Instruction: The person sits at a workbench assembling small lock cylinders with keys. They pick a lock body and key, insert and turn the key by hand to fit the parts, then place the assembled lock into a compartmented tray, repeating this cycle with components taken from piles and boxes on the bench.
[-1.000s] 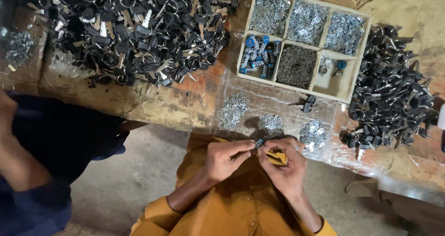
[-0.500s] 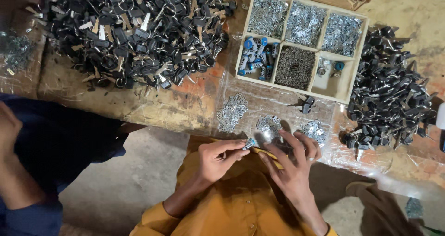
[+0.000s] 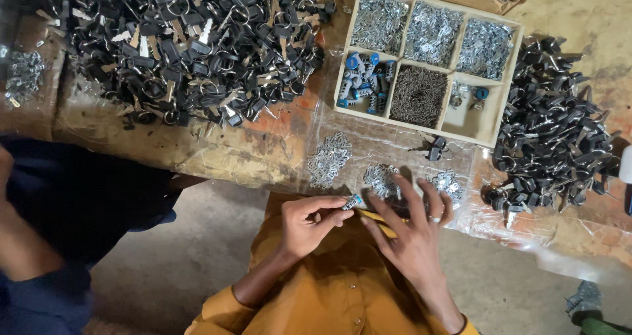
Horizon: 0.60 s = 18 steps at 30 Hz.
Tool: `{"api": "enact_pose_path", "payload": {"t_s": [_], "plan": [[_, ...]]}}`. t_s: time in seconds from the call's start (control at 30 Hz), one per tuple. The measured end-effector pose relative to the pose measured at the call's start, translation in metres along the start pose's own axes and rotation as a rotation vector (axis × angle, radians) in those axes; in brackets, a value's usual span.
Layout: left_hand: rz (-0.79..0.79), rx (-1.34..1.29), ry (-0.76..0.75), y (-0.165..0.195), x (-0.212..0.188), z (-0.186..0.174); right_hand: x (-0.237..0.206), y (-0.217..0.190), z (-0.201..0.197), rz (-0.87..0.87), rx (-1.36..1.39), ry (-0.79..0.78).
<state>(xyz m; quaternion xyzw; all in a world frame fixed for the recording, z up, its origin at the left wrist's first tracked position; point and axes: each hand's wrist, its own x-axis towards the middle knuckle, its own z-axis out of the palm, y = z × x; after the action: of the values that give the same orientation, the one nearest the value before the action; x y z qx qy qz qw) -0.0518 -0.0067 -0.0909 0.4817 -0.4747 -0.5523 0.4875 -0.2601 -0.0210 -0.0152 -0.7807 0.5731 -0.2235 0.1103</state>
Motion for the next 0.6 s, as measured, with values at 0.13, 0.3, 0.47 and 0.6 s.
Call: {"api": "enact_pose_path", "payload": {"t_s": [0.13,0.3,0.47,0.6], "plan": [[-0.013,-0.007,0.002,0.0008,0.0017,-0.0015,0.0008,-0.0005,0.0007,0.011,0.103,-0.005],[0.006,0.051,0.018,0.0018,0.0036,-0.0023,0.0,0.0011,0.0044,-0.014,0.005,0.007],[-0.001,0.008,0.006,0.0038,0.0051,-0.0006,-0.0019,0.0043,0.0055,-0.102,0.106,0.071],[0.047,0.034,-0.007,0.0073,0.0061,0.0019,-0.0023,0.001,0.0067,-0.013,0.318,0.035]]}}
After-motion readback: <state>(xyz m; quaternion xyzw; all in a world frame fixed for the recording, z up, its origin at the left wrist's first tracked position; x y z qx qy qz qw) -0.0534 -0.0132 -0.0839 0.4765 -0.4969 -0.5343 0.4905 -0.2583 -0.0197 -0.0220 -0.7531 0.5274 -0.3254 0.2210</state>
